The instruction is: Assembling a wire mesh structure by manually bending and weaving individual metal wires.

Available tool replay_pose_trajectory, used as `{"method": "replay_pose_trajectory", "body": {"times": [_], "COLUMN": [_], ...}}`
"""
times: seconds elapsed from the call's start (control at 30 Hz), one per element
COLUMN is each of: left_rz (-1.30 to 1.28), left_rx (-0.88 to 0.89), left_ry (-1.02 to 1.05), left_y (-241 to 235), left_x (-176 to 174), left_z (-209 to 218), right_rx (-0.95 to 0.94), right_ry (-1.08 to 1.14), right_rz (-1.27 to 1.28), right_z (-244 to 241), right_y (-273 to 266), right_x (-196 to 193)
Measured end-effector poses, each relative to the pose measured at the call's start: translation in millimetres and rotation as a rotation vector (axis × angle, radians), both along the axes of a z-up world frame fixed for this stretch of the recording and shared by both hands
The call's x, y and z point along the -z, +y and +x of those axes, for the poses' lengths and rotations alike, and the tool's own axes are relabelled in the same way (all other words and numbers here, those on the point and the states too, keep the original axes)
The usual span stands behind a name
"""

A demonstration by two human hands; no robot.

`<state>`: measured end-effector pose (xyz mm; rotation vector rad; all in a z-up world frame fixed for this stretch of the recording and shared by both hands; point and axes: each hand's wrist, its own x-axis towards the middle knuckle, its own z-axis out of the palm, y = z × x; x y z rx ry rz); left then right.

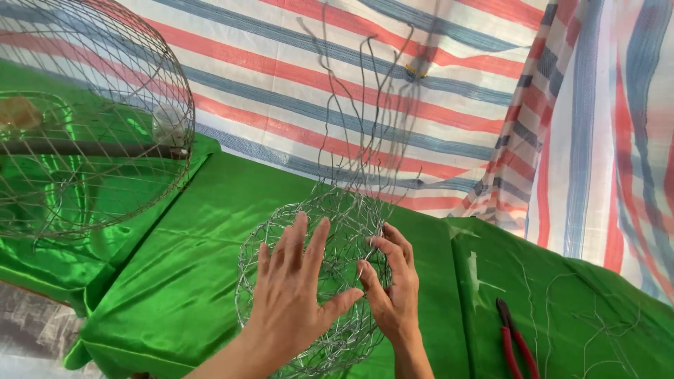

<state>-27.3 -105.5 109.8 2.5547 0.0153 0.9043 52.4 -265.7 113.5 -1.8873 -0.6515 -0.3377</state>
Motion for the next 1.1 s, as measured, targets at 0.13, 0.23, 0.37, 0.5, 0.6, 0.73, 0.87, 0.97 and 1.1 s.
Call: {"method": "replay_pose_trajectory", "body": {"times": [0.13, 0.23, 0.37, 0.5, 0.6, 0.73, 0.87, 0.97, 1.1], "left_rz": [0.019, -0.002, -0.005, -0.019, -0.061, -0.038, -0.072, -0.2, -0.76], "left_rx": [-0.043, -0.058, -0.064, -0.081, -0.061, -0.038, -0.042, -0.018, -0.088], "left_ry": [-0.062, -0.054, -0.012, -0.028, -0.019, -0.025, -0.065, -0.045, 0.388], "left_y": [-6, -5, -3, 1, 5, 21, 47, 64, 69], "left_x": [-8, -8, -3, 2, 6, 20, 24, 43, 62], "left_z": [-1, 1, 2, 0, -5, -17, -39, -51, -66], "right_rx": [-0.013, 0.006, 0.005, -0.026, -0.091, -0.06, -0.031, 0.043, -0.11], "right_ry": [-0.043, -0.021, -0.005, -0.028, 0.024, 0.191, 0.313, 0.427, 0.605], "right_rz": [0.021, 0.024, 0.025, 0.054, 0.171, 0.305, 0.361, 0.355, 0.426], "right_z": [-1, 2, 2, 1, 9, 24, 36, 46, 65], "right_y": [-2, -2, -1, -1, -8, -30, -48, -56, -65], "right_x": [6, 4, 3, 2, 12, 32, 56, 77, 119]}}
